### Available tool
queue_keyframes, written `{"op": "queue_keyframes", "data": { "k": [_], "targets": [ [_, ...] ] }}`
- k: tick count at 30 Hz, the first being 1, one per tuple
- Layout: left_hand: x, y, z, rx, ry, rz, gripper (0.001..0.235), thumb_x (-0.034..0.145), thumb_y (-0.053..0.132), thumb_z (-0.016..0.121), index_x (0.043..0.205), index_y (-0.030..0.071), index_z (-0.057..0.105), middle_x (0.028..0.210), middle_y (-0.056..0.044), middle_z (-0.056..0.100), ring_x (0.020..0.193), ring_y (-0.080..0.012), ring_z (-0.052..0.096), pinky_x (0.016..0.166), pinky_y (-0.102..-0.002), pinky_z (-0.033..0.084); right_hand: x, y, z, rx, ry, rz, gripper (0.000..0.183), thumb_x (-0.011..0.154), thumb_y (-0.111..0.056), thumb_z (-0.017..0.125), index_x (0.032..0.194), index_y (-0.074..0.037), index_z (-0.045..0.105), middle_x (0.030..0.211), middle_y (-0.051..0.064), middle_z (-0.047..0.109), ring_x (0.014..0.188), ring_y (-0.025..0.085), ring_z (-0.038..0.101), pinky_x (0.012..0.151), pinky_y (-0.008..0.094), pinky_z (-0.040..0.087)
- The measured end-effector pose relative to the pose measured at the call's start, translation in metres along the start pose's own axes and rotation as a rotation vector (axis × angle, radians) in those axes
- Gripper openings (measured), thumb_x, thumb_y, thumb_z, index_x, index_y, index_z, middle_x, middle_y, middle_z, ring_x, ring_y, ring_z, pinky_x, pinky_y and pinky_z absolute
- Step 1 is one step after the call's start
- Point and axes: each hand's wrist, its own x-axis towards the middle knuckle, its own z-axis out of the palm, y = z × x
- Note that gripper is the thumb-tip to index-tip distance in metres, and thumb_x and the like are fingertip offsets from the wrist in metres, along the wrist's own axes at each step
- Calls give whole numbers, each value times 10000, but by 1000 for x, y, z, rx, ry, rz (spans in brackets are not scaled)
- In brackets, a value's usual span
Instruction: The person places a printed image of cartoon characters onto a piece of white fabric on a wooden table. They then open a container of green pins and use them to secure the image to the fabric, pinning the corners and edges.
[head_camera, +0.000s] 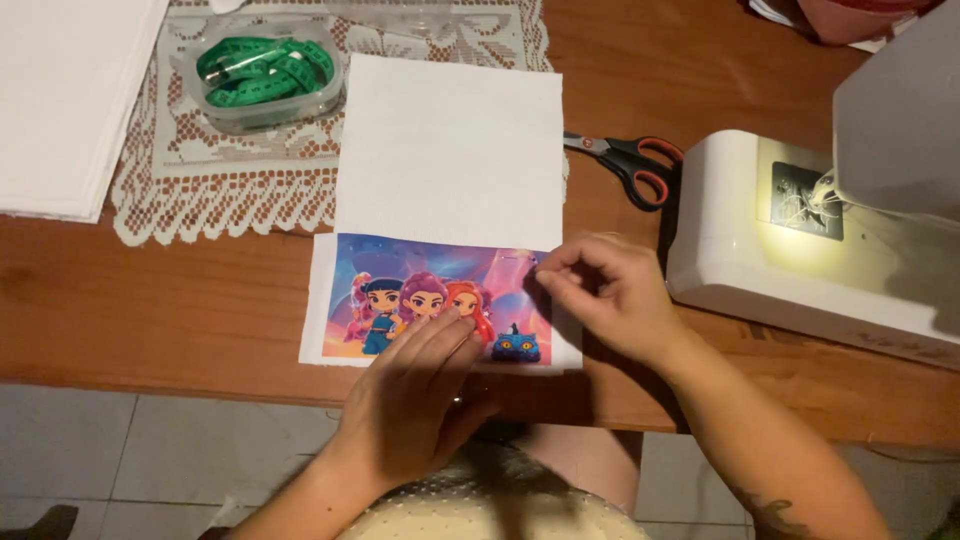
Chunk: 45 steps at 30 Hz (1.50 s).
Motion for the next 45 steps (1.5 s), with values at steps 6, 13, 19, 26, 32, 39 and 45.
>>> {"op": "queue_keyframes", "data": {
  "k": [6,13,19,26,32,39,45],
  "targets": [
    [10,5,0,-22,-34,-13,524,903,373,691,1232,-23,593,1313,-234,626,1245,-467,572,1106,-597,405,-1,0,2,-2,47,-53,86,926,-146,742,865,-89,722,709,-7,631,654,121,545,634,271,429],
    [25,-4,-3,48,-39,-122,435,896,198,590,1274,-16,595,1447,-245,554,1369,-430,488,1173,-594,303,-14,8,26,-17,-178,-56,120,983,-225,650,914,-128,657,783,1,647,636,151,559,593,278,441],
    [17,-42,2,422,-61,-270,1033,806,628,662,1568,20,319,1678,-189,256,1560,-366,202,1241,-568,127,-14,2,30,-414,45,-233,63,984,-64,565,990,-12,601,1242,211,715,1130,349,707,995,446,537],
    [14,-39,-11,473,-64,-341,1070,804,693,647,1616,123,247,1713,-192,152,1546,-470,149,1210,-609,132,-23,15,38,-436,-82,54,155,918,-147,572,937,-37,679,1408,214,621,1317,386,584,1075,431,472],
    [16,-38,-4,562,-16,-418,1268,749,803,543,1587,-73,171,1674,-326,130,1567,-444,155,1267,-569,129,2,-14,22,-294,32,-267,189,1016,-63,424,899,39,533,1235,290,637,998,458,627,992,530,475],
    [20,-38,2,612,-40,-463,1257,776,857,449,1558,-106,246,1662,-335,187,1560,-451,196,1274,-561,149,-4,-5,21,-346,-1,-147,171,987,-99,501,930,33,593,1341,284,632,1254,372,657,1111,440,505],
    [21,-36,-1,587,-24,-454,1247,793,837,461,1566,-113,224,1659,-346,181,1557,-465,202,1267,-575,161,-7,-8,19,-314,-27,-116,102,969,-84,525,964,0,581,1396,300,588,1282,406,628,1129,482,470]
  ]
}}
